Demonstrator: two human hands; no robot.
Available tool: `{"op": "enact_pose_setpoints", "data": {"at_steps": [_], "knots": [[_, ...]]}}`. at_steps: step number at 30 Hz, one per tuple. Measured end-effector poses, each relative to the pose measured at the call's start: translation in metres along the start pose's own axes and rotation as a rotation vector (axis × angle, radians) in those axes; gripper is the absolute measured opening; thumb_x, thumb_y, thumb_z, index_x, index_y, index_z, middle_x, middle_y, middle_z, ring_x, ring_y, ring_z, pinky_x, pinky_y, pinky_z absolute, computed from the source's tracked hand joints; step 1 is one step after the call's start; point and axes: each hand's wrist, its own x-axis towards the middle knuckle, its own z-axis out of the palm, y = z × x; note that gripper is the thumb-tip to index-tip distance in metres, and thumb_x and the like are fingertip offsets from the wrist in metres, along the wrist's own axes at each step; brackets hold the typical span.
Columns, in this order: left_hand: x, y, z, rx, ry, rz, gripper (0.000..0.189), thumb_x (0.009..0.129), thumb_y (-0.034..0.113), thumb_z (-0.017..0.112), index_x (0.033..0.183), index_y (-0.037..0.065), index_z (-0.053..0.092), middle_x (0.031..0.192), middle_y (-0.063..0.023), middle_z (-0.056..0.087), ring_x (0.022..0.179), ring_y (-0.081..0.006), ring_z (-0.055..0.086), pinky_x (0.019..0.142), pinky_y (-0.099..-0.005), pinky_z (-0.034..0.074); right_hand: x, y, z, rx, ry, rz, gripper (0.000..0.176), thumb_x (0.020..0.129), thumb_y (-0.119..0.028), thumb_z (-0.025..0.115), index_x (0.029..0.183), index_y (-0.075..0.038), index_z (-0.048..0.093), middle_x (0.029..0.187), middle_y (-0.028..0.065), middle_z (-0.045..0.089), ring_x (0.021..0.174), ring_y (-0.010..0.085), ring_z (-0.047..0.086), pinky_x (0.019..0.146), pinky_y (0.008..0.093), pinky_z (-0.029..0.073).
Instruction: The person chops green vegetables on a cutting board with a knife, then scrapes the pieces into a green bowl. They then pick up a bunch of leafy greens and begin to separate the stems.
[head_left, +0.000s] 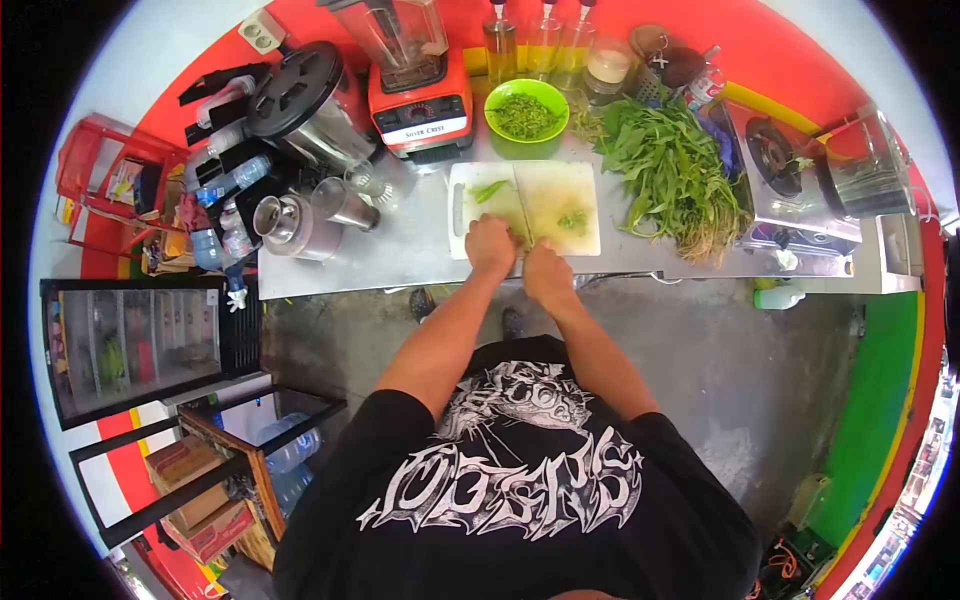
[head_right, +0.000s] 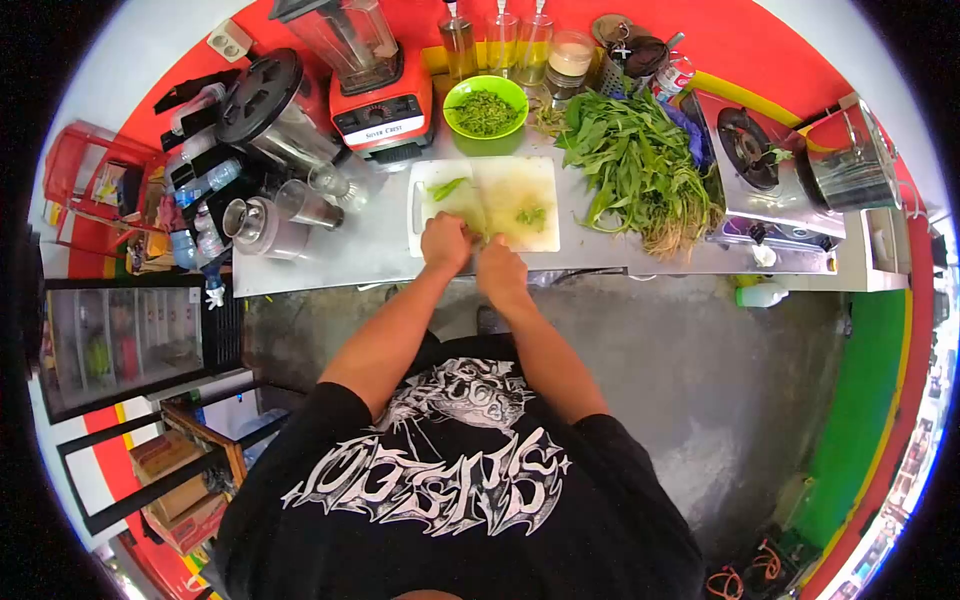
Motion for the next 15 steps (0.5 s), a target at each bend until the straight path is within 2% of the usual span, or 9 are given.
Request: {"op": "enact_pose_setpoints", "data": {"at_steps": [3, 6, 8, 13, 15], "knots": [[-0.004, 0.005, -0.007, -0.010, -0.039, -0.008, 0.022, 0.075, 0.027, 0.084, 0.086, 0.010, 0.076, 0.104, -0.0112, 0.068, 0.104, -0.0327, 0.062, 0.084, -0.0440, 0.055, 0.002, 0.001, -0.002, 0.043, -0.012, 0.013, 0.033, 0.094, -0.011, 0.050, 0.120, 0.008, 0.047, 0.107, 0.0338, 0.068, 0.105, 0.0476, 0.067, 0.091, 0.0539, 0.053], [-0.007, 0.009, -0.010, -0.031, -0.065, -0.030, 0.022, 0.075, 0.027, 0.084, 0.085, 0.009, 0.076, 0.103, -0.0113, 0.068, 0.102, -0.0333, 0.063, 0.082, -0.0442, 0.055, 0.012, 0.002, -0.001, -0.005, 0.019, -0.052, 0.034, 0.094, -0.011, 0.050, 0.121, 0.009, 0.047, 0.107, 0.0341, 0.067, 0.104, 0.0472, 0.068, 0.090, 0.0538, 0.053], [-0.006, 0.007, -0.012, -0.033, -0.056, -0.029, 0.022, 0.075, 0.026, 0.084, 0.085, 0.009, 0.076, 0.103, -0.0119, 0.069, 0.100, -0.0337, 0.064, 0.081, -0.0444, 0.056, 0.006, 0.002, 0.001, 0.017, 0.008, -0.019, 0.034, 0.094, -0.011, 0.050, 0.121, 0.009, 0.048, 0.107, 0.0337, 0.068, 0.103, 0.0471, 0.068, 0.090, 0.0537, 0.054], [-0.009, 0.012, -0.013, -0.122, -0.122, -0.053, 0.015, 0.080, 0.022, 0.076, 0.084, 0.008, 0.073, 0.100, -0.0150, 0.070, 0.094, -0.0352, 0.069, 0.078, -0.0482, 0.056, 0.002, 0.004, -0.003, 0.043, -0.019, 0.024, 0.035, 0.094, -0.013, 0.050, 0.121, 0.009, 0.049, 0.108, 0.0324, 0.068, 0.103, 0.0467, 0.068, 0.089, 0.0527, 0.054], [-0.009, 0.012, -0.008, -0.129, -0.111, -0.047, 0.013, 0.083, 0.021, 0.073, 0.084, 0.008, 0.072, 0.101, -0.0148, 0.070, 0.094, -0.0356, 0.069, 0.079, -0.0489, 0.056, 0.010, 0.003, -0.006, -0.019, 0.003, -0.035, 0.035, 0.095, -0.014, 0.051, 0.121, 0.009, 0.050, 0.108, 0.0330, 0.068, 0.103, 0.0470, 0.068, 0.090, 0.0529, 0.054]]}}
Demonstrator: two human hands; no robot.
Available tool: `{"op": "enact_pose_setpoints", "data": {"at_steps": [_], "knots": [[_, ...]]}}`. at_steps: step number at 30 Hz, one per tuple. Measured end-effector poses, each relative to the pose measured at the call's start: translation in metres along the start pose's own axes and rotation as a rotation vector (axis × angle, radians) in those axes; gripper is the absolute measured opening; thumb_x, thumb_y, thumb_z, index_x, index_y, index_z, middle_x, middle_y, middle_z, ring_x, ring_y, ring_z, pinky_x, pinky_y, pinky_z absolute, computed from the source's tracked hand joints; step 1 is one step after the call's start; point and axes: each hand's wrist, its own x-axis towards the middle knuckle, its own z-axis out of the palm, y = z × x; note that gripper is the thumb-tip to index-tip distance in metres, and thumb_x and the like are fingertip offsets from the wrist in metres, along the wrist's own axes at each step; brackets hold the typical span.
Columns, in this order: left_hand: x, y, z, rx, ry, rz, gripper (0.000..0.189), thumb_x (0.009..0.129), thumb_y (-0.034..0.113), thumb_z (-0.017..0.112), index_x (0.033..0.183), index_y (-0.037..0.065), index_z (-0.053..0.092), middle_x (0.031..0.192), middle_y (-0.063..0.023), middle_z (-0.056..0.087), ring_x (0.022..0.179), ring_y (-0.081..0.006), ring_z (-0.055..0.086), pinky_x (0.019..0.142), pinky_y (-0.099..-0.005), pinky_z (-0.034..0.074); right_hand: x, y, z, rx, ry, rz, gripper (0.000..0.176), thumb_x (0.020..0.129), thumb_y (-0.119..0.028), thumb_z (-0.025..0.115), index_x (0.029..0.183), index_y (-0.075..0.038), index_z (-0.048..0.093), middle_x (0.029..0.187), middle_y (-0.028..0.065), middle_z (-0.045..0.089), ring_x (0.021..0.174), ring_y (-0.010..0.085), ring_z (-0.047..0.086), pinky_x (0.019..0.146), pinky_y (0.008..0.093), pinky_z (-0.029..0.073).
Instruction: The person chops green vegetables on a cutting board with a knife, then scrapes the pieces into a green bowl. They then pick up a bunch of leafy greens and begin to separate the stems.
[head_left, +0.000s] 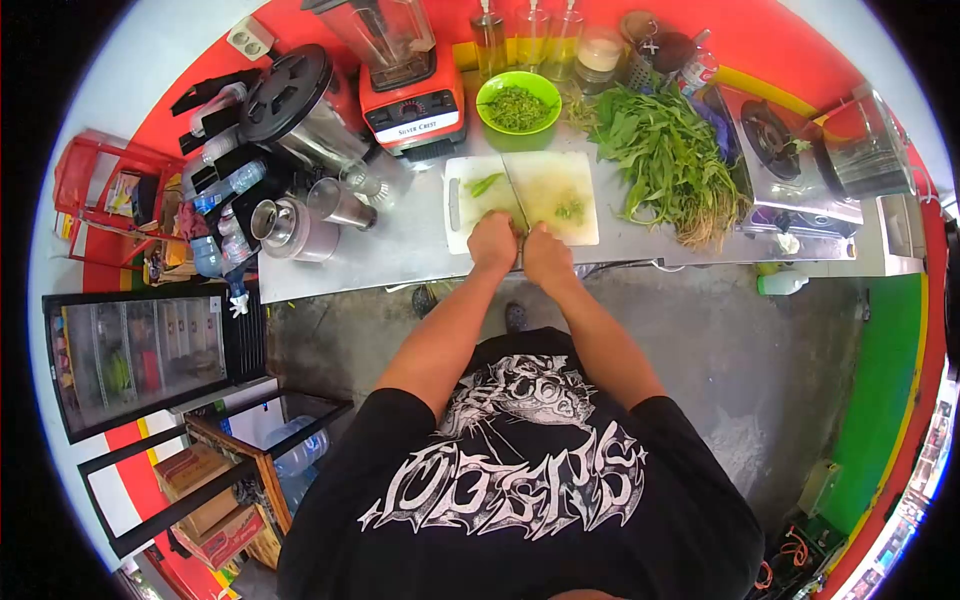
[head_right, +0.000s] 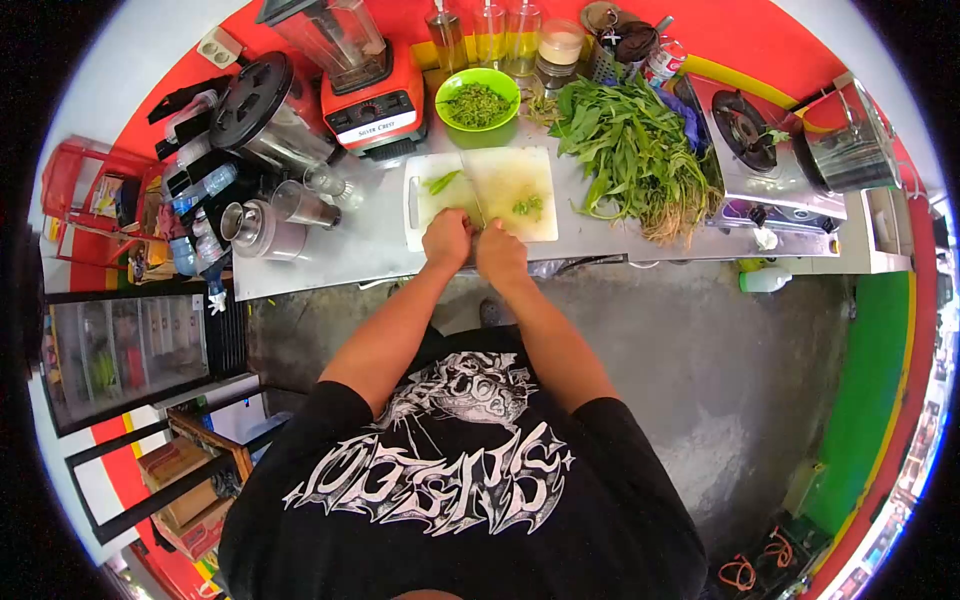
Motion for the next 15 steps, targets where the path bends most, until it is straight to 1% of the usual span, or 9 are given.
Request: {"op": "enact_pose_setpoints", "data": {"at_steps": [2, 3, 5, 9, 10, 11, 12, 13, 15], "knots": [[0.002, -0.007, 0.007, -0.008, 0.041, 0.073, 0.010, 0.086, 0.017, 0.068, 0.088, 0.007, 0.070, 0.102, -0.0147, 0.069, 0.096, -0.0364, 0.068, 0.079, -0.0503, 0.055, -0.002, -0.001, 0.001, 0.010, 0.010, -0.002, 0.034, 0.094, -0.014, 0.051, 0.120, 0.008, 0.049, 0.107, 0.0333, 0.068, 0.103, 0.0470, 0.068, 0.090, 0.0526, 0.054], [0.002, -0.009, 0.006, -0.004, 0.046, 0.075, 0.010, 0.086, 0.017, 0.068, 0.088, 0.007, 0.070, 0.102, -0.0147, 0.069, 0.096, -0.0364, 0.068, 0.079, -0.0503, 0.055, -0.003, -0.003, 0.003, 0.023, 0.014, 0.001, 0.033, 0.094, -0.014, 0.051, 0.119, 0.008, 0.049, 0.107, 0.0336, 0.068, 0.103, 0.0471, 0.068, 0.090, 0.0524, 0.054], [0.000, -0.011, 0.007, -0.008, 0.038, 0.152, 0.010, 0.087, 0.014, 0.067, 0.093, 0.007, 0.070, 0.103, -0.0139, 0.068, 0.097, -0.0365, 0.067, 0.080, -0.0503, 0.055, -0.006, 0.000, 0.011, 0.021, -0.002, 0.006, 0.032, 0.094, -0.014, 0.051, 0.118, 0.008, 0.049, 0.107, 0.0338, 0.068, 0.103, 0.0470, 0.068, 0.090, 0.0520, 0.054], [-0.006, -0.018, 0.012, 0.000, 0.050, 0.186, 0.010, 0.087, 0.017, 0.067, 0.093, 0.008, 0.070, 0.103, -0.0123, 0.066, 0.096, -0.0355, 0.066, 0.080, -0.0489, 0.054, -0.003, 0.003, 0.004, 0.000, -0.024, -0.027, 0.032, 0.094, -0.013, 0.052, 0.117, 0.008, 0.047, 0.108, 0.0345, 0.067, 0.102, 0.0473, 0.068, 0.090, 0.0516, 0.054], [-0.009, -0.019, 0.010, 0.007, 0.079, 0.246, 0.010, 0.087, 0.015, 0.066, 0.093, 0.008, 0.070, 0.102, -0.0121, 0.065, 0.095, -0.0357, 0.066, 0.079, -0.0487, 0.054, -0.001, 0.003, 0.005, -0.001, -0.026, -0.027, 0.032, 0.094, -0.013, 0.052, 0.117, 0.008, 0.047, 0.108, 0.0345, 0.067, 0.102, 0.0473, 0.068, 0.090, 0.0516, 0.054], [-0.009, -0.019, 0.007, 0.016, 0.111, 0.308, 0.010, 0.088, 0.013, 0.064, 0.093, 0.008, 0.070, 0.102, -0.0118, 0.065, 0.094, -0.0359, 0.065, 0.079, -0.0485, 0.054, 0.002, 0.002, 0.005, -0.035, -0.026, -0.026, 0.032, 0.093, -0.014, 0.053, 0.118, 0.006, 0.048, 0.106, 0.0311, 0.069, 0.101, 0.0447, 0.070, 0.089, 0.0508, 0.055], [-0.009, -0.022, 0.008, 0.019, 0.114, 0.311, 0.010, 0.088, 0.013, 0.064, 0.093, 0.008, 0.070, 0.102, -0.0118, 0.065, 0.094, -0.0359, 0.065, 0.079, -0.0485, 0.054, 0.004, 0.000, 0.003, -0.068, -0.024, -0.026, 0.032, 0.093, -0.014, 0.054, 0.119, 0.005, 0.049, 0.104, 0.0278, 0.070, 0.100, 0.0422, 0.071, 0.088, 0.0500, 0.056], [-0.010, -0.024, 0.008, 0.008, 0.120, 0.335, 0.010, 0.088, 0.013, 0.064, 0.094, 0.008, 0.070, 0.102, -0.0116, 0.066, 0.094, -0.0355, 0.065, 0.079, -0.0481, 0.055, 0.003, -0.001, 0.003, -0.065, -0.021, -0.028, 0.032, 0.093, -0.014, 0.054, 0.119, 0.005, 0.049, 0.104, 0.0278, 0.070, 0.100, 0.0422, 0.071, 0.088, 0.0500, 0.056], [-0.010, -0.029, 0.007, -0.002, 0.123, 0.357, 0.010, 0.088, 0.012, 0.063, 0.094, 0.008, 0.071, 0.102, -0.0113, 0.066, 0.094, -0.0352, 0.065, 0.078, -0.0476, 0.055, -0.006, 0.000, 0.006, -0.024, -0.040, -0.011, 0.030, 0.095, -0.014, 0.050, 0.117, 0.006, 0.048, 0.109, 0.0326, 0.068, 0.101, 0.0471, 0.068, 0.091, 0.0525, 0.054]]}}
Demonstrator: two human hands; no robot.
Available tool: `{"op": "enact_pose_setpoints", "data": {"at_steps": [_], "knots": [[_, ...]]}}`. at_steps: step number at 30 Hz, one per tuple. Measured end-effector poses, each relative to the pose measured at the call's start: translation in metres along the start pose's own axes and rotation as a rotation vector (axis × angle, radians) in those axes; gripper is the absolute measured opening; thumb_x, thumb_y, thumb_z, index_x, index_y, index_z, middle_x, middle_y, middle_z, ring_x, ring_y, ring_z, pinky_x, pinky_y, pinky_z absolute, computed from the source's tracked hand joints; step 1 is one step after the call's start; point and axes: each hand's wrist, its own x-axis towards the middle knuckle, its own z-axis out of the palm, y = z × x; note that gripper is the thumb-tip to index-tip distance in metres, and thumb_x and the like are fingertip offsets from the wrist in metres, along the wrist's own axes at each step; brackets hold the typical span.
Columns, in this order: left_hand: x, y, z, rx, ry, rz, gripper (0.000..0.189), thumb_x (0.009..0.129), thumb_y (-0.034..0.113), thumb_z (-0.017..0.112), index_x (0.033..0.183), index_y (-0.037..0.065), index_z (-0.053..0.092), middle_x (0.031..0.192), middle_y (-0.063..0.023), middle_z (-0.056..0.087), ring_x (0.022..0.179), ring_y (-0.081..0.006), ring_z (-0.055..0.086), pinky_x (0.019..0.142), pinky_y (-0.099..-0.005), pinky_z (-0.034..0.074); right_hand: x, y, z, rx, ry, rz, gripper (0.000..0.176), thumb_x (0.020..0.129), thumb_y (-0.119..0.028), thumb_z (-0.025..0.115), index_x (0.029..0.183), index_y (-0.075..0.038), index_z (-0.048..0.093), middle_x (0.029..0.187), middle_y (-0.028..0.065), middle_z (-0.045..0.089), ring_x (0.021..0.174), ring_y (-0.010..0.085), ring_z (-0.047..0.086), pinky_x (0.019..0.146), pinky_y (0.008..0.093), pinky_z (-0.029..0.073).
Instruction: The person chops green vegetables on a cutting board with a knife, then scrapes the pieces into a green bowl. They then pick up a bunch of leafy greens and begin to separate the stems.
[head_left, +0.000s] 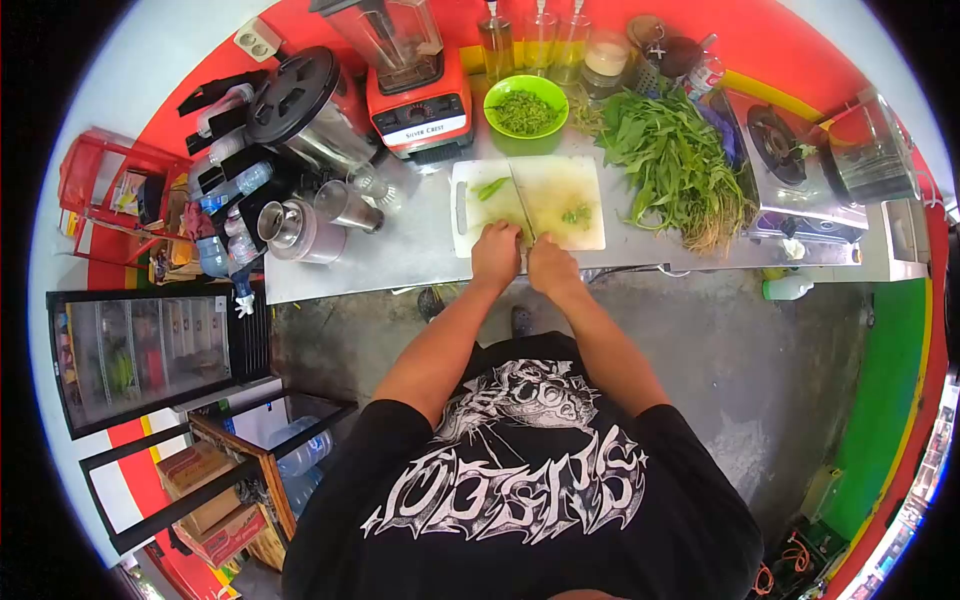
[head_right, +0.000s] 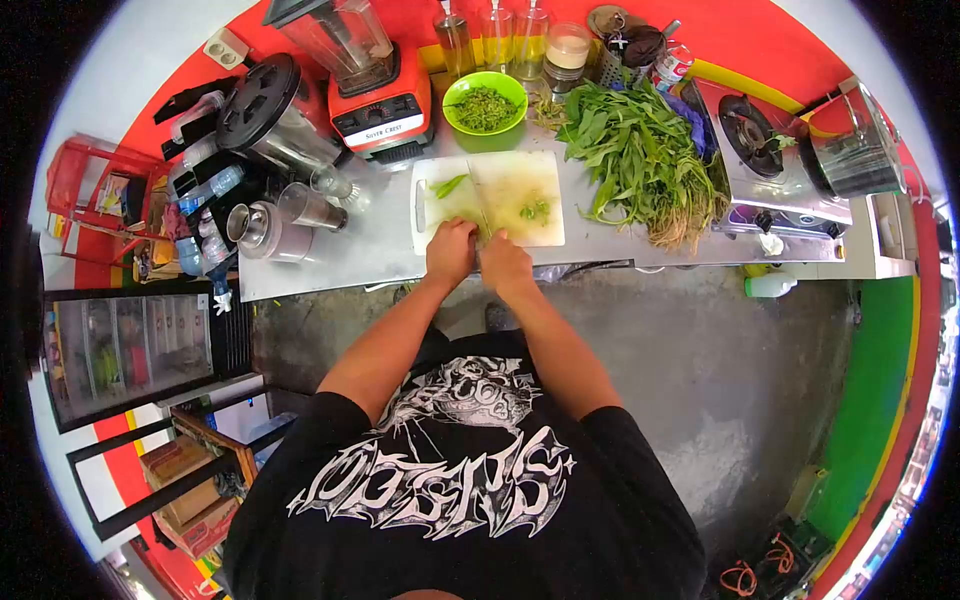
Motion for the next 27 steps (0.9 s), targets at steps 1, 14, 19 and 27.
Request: {"op": "enact_pose_setpoints", "data": {"at_steps": [1, 14, 19, 27], "knots": [[-0.001, -0.001, -0.001, -0.017, 0.007, -0.004, 0.011, 0.088, 0.012, 0.063, 0.094, 0.008, 0.071, 0.100, -0.0112, 0.067, 0.095, -0.0348, 0.065, 0.079, -0.0470, 0.055, -0.001, 0.000, 0.000, 0.000, -0.002, 0.000, 0.030, 0.095, -0.014, 0.050, 0.117, 0.006, 0.048, 0.109, 0.0326, 0.068, 0.101, 0.0471, 0.068, 0.091, 0.0525, 0.054], [-0.001, 0.003, -0.004, -0.067, 0.005, -0.059, 0.014, 0.086, 0.008, 0.060, 0.093, 0.009, 0.073, 0.095, -0.0117, 0.069, 0.094, -0.0342, 0.065, 0.080, -0.0462, 0.055, 0.002, -0.003, 0.007, 0.044, 0.015, 0.033, 0.036, 0.096, -0.019, 0.049, 0.118, 0.009, 0.050, 0.109, 0.0343, 0.067, 0.105, 0.0481, 0.067, 0.092, 0.0536, 0.053], [0.000, -0.001, -0.003, -0.025, -0.010, -0.020, 0.015, 0.085, 0.008, 0.061, 0.092, 0.010, 0.074, 0.094, -0.0118, 0.070, 0.095, -0.0344, 0.066, 0.079, -0.0467, 0.055, 0.013, -0.005, -0.004, 0.001, -0.027, -0.008, 0.037, 0.095, -0.016, 0.051, 0.123, 0.008, 0.049, 0.116, 0.0331, 0.066, 0.109, 0.0446, 0.067, 0.094, 0.0534, 0.052], [0.003, -0.003, -0.005, -0.115, -0.036, -0.147, 0.012, 0.086, 0.013, 0.065, 0.094, 0.012, 0.075, 0.099, -0.0137, 0.071, 0.093, -0.0378, 0.065, 0.079, -0.0473, 0.053, 0.011, -0.001, 0.010, 0.077, -0.015, 0.000, 0.046, 0.100, -0.027, 0.047, 0.125, 0.011, 0.050, 0.112, 0.0361, 0.065, 0.108, 0.0503, 0.064, 0.096, 0.0553, 0.050]]}}
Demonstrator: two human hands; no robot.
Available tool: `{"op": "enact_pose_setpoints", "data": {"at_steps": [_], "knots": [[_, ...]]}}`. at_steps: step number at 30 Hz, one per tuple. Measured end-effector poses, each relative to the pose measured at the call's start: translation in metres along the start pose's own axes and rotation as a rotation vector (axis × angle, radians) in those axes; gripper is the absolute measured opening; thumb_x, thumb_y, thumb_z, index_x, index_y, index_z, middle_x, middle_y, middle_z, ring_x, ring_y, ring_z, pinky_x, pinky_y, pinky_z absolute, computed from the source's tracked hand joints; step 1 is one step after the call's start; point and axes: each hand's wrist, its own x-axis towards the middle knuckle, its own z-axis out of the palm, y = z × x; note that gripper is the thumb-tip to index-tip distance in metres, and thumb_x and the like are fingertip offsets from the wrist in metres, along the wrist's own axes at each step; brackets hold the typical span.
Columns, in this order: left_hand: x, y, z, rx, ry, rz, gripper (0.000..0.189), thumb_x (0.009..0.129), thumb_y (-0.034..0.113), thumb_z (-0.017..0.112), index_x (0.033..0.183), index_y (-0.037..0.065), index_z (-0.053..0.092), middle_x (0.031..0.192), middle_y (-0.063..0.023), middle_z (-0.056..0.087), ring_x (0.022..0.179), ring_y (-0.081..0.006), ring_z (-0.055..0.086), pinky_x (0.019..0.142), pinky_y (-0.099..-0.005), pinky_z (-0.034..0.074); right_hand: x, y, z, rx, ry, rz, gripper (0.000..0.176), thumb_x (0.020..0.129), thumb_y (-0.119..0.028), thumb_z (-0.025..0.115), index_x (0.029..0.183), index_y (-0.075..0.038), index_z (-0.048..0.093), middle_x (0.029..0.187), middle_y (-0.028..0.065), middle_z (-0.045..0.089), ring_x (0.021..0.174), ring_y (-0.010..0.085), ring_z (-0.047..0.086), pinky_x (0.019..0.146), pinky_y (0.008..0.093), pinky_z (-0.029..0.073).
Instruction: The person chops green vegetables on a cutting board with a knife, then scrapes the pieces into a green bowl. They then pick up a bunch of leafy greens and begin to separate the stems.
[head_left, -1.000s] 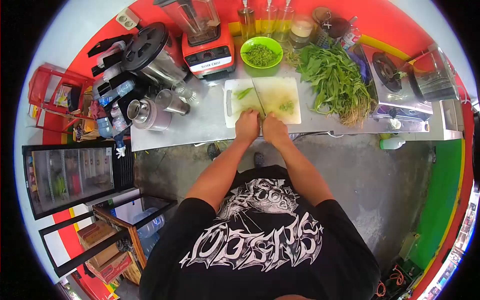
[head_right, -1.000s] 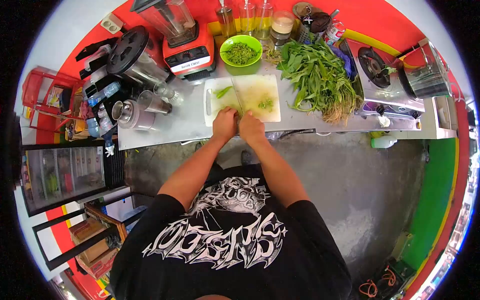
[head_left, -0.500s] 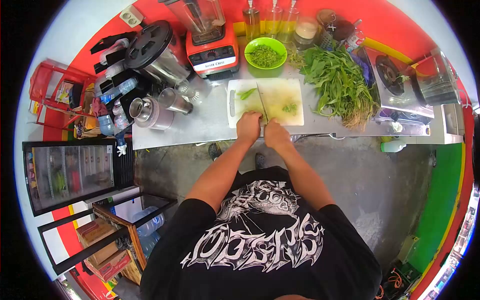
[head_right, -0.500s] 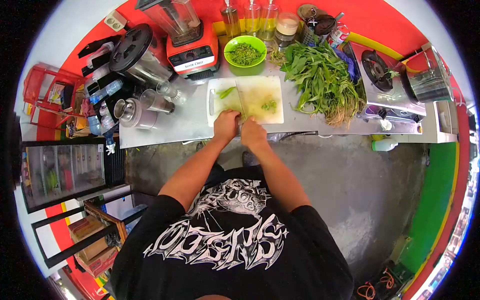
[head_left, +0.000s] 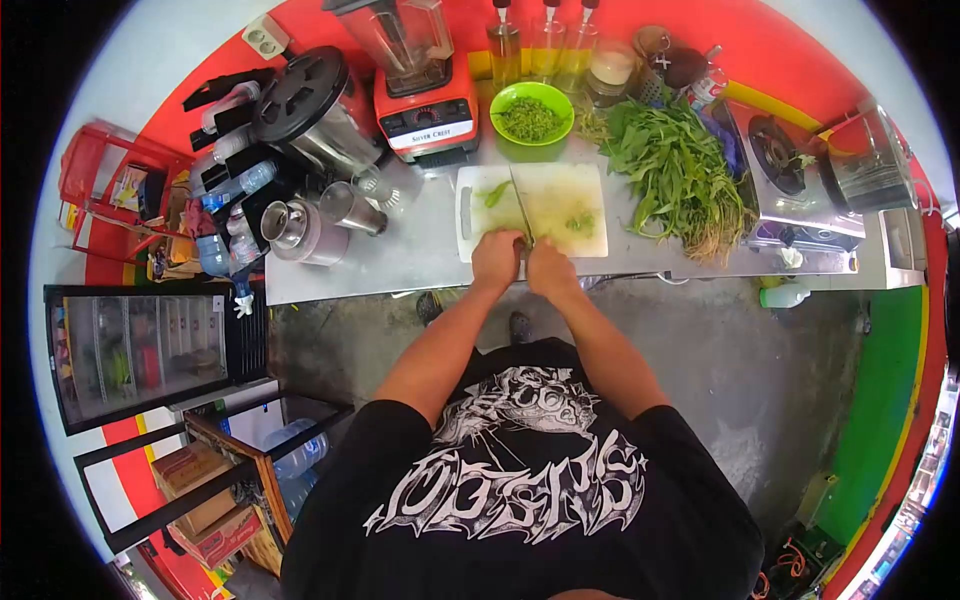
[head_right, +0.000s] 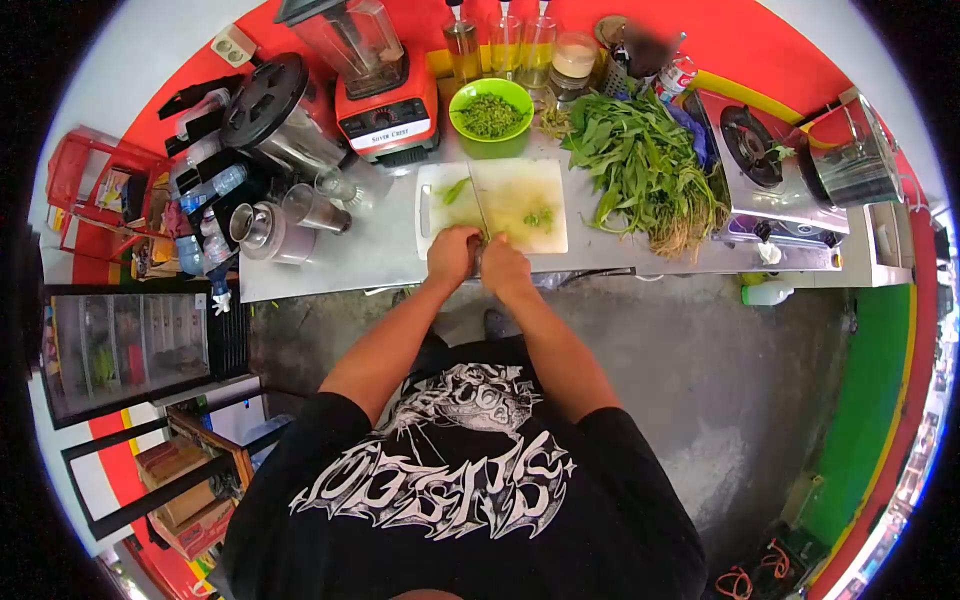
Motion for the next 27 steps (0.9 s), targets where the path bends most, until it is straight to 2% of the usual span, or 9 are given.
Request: {"op": "enact_pose_setpoints", "data": {"at_steps": [5, 7, 11, 20, 21, 22, 24, 25, 27], "knots": [[0.006, -0.005, -0.002, 0.103, -0.023, 0.054, 0.012, 0.082, 0.015, 0.072, 0.094, 0.016, 0.076, 0.097, -0.0127, 0.070, 0.091, -0.0382, 0.064, 0.080, -0.0484, 0.052, 0.001, -0.002, 0.002, 0.008, -0.036, 0.005, 0.045, 0.097, -0.019, 0.047, 0.128, 0.014, 0.047, 0.110, 0.0358, 0.066, 0.105, 0.0496, 0.066, 0.094, 0.0535, 0.052], [0.002, -0.002, -0.003, 0.120, 0.020, -0.016, 0.013, 0.080, 0.017, 0.077, 0.094, 0.018, 0.077, 0.096, -0.0099, 0.069, 0.095, -0.0361, 0.062, 0.082, -0.0487, 0.051, -0.009, -0.003, 0.005, 0.035, 0.056, 0.023, 0.040, 0.096, -0.014, 0.046, 0.125, 0.014, 0.048, 0.108, 0.0354, 0.067, 0.104, 0.0492, 0.067, 0.093, 0.0521, 0.053], [0.006, -0.006, 0.000, 0.044, -0.031, -0.119, 0.015, 0.078, 0.016, 0.077, 0.092, 0.021, 0.076, 0.107, -0.0058, 0.066, 0.107, -0.0317, 0.057, 0.087, -0.0491, 0.046, -0.003, -0.004, -0.002, 0.001, 0.042, -0.003, 0.037, 0.096, -0.016, 0.047, 0.122, 0.012, 0.049, 0.106, 0.0349, 0.067, 0.103, 0.0489, 0.067, 0.093, 0.0524, 0.053], [0.005, -0.012, 0.003, -0.007, 0.017, -0.156, 0.019, 0.077, 0.020, 0.081, 0.094, 0.017, 0.074, 0.100, -0.0043, 0.067, 0.103, -0.0308, 0.059, 0.086, -0.0491, 0.046, -0.001, -0.003, 0.004, -0.036, 0.011, -0.030, 0.035, 0.097, -0.021, 0.051, 0.116, 0.009, 0.050, 0.105, 0.0344, 0.067, 0.103, 0.0492, 0.067, 0.090, 0.0545, 0.053], [0.006, -0.010, -0.002, -0.051, -0.050, -0.218, 0.029, 0.075, 0.021, 0.084, 0.100, 0.016, 0.071, 0.117, -0.0062, 0.063, 0.114, -0.0320, 0.054, 0.093, -0.0502, 0.042, 0.001, -0.005, 0.002, -0.034, 0.006, -0.006, 0.037, 0.098, -0.022, 0.051, 0.118, 0.009, 0.050, 0.106, 0.0340, 0.067, 0.104, 0.0490, 0.067, 0.091, 0.0546, 0.052], [0.003, -0.006, -0.004, -0.050, -0.044, -0.220, 0.029, 0.075, 0.021, 0.084, 0.100, 0.016, 0.071, 0.117, -0.0062, 0.063, 0.114, -0.0320, 0.054, 0.093, -0.0502, 0.042, 0.002, -0.007, 0.000, -0.030, 0.002, 0.017, 0.039, 0.098, -0.024, 0.051, 0.119, 0.008, 0.050, 0.107, 0.0336, 0.067, 0.104, 0.0488, 0.067, 0.092, 0.0547, 0.052], [-0.006, 0.003, -0.009, 0.089, 0.083, -0.285, 0.054, 0.071, 0.027, 0.087, 0.118, 0.018, 0.064, 0.142, -0.0142, 0.046, 0.131, -0.0354, 0.041, 0.104, -0.0510, 0.034, -0.009, -0.008, 0.003, -0.015, 0.005, 0.005, 0.040, 0.098, -0.025, 0.051, 0.120, 0.008, 0.049, 0.108, 0.0333, 0.068, 0.105, 0.0486, 0.067, 0.092, 0.0545, 0.052], [-0.006, 0.001, -0.009, 0.092, 0.085, -0.285, 0.054, 0.071, 0.027, 0.087, 0.118, 0.018, 0.064, 0.142, -0.0142, 0.046, 0.131, -0.0354, 0.041, 0.104, -0.0510, 0.034, -0.013, -0.007, 0.004, -0.002, 0.006, 0.003, 0.041, 0.098, -0.026, 0.052, 0.121, 0.008, 0.049, 0.108, 0.0329, 0.068, 0.105, 0.0485, 0.066, 0.092, 0.0543, 0.052], [-0.007, -0.002, -0.006, 0.076, 0.168, -0.348, 0.087, 0.068, 0.035, 0.090, 0.141, 0.022, 0.046, 0.158, -0.0219, 0.020, 0.147, -0.0395, 0.020, 0.115, -0.0540, 0.022, -0.010, -0.009, 0.003, 0.020, 0.007, 0.020, 0.041, 0.099, -0.026, 0.051, 0.121, 0.008, 0.049, 0.109, 0.0330, 0.068, 0.106, 0.0485, 0.066, 0.092, 0.0540, 0.052]]}}
